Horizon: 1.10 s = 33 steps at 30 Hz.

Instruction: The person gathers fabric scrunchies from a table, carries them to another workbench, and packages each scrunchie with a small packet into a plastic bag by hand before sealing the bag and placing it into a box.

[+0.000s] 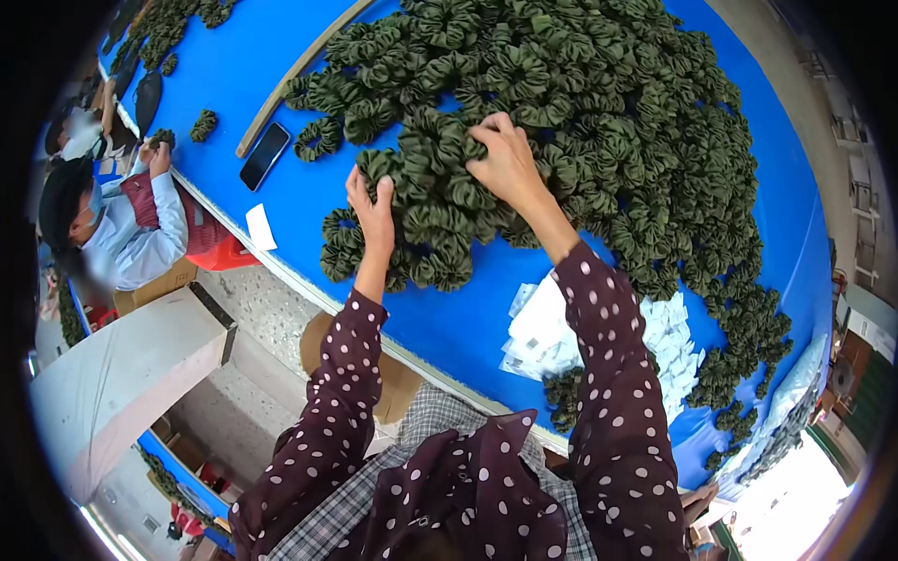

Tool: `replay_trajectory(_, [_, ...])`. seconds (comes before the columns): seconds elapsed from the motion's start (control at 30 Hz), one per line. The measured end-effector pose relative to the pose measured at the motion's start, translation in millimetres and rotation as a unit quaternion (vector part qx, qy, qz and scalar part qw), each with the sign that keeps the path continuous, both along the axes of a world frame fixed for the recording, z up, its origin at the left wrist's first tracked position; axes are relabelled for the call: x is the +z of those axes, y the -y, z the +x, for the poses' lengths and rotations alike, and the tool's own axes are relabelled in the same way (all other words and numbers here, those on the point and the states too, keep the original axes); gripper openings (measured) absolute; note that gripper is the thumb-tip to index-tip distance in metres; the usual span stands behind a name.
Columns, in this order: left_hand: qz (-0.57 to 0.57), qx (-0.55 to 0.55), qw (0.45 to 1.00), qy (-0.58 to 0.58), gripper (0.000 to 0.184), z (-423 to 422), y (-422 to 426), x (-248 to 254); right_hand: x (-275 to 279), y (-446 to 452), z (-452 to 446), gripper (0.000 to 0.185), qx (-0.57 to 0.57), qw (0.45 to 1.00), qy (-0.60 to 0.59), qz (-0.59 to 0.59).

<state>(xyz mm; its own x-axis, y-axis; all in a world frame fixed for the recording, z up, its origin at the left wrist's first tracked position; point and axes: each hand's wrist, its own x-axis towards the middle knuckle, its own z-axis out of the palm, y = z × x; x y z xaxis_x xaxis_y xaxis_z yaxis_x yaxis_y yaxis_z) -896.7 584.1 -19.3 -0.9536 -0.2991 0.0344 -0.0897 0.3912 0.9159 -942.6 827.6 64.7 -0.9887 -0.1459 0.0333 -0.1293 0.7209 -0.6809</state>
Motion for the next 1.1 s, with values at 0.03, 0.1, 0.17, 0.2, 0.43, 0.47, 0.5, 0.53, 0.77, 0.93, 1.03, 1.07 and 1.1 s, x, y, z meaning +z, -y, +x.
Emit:
replay_trajectory(0.03, [0.016, -0.020, 0.999, -0.027, 0.074, 12, -9, 3, 10, -8, 20, 0.039, -0.003, 0.999, -0.028, 0.015])
replay_trajectory(0.1, [0.045, -0.067, 0.994, -0.071, 0.073, 33, -27, 21, 28, -23, 61, 0.035, -0.023, 0.997, -0.073, 0.029])
replay_trajectory(0.17, [0.060, -0.102, 0.990, -0.083, 0.072, 54, -46, 34, 38, -38, 105, 0.033, -0.047, 0.995, -0.086, 0.030])
replay_trajectory(0.2, [0.057, -0.144, 0.979, -0.130, 0.072, 64, -55, 34, 38, -45, 128, 0.033, -0.077, 0.992, -0.094, 0.032])
replay_trajectory(0.43, [-0.379, -0.295, 0.877, 0.028, 0.080, 119, -113, 88, 1, -84, 202, 0.045, -0.200, 0.937, 0.070, 0.277])
replay_trajectory(0.47, [-0.353, -0.274, 0.894, 0.031, 0.082, 121, -117, 89, 3, -87, 208, 0.048, -0.203, 0.949, 0.055, 0.236])
replay_trajectory(0.5, [-0.327, -0.251, 0.910, 0.036, 0.085, 122, -120, 89, 12, -87, 211, 0.052, -0.204, 0.959, 0.040, 0.195])
replay_trajectory(0.53, [-0.302, -0.227, 0.925, 0.042, 0.087, 123, -120, 89, 21, -86, 215, 0.055, -0.202, 0.967, 0.024, 0.152])
replay_trajectory(0.77, [-0.242, -0.171, 0.953, -0.055, 0.097, 162, -118, 67, 56, -115, 302, 0.063, -0.213, 0.976, -0.037, 0.030])
replay_trajectory(0.93, [-0.226, -0.151, 0.959, -0.077, 0.099, 185, -109, 64, 45, -106, 426, 0.040, -0.166, 0.983, -0.038, -0.069])
replay_trajectory(1.03, [-0.286, -0.212, 0.926, -0.124, 0.099, 206, -94, 60, 40, -73, 523, 0.031, -0.155, 0.976, 0.023, -0.149])
replay_trajectory(1.07, [-0.333, -0.241, 0.898, -0.155, 0.098, 213, -91, 56, 27, -61, 561, 0.031, -0.152, 0.974, 0.049, -0.158])
replay_trajectory(1.1, [-0.345, -0.234, 0.901, -0.122, 0.097, 225, -93, 56, 19, -49, 595, 0.025, -0.174, 0.964, 0.103, -0.173])
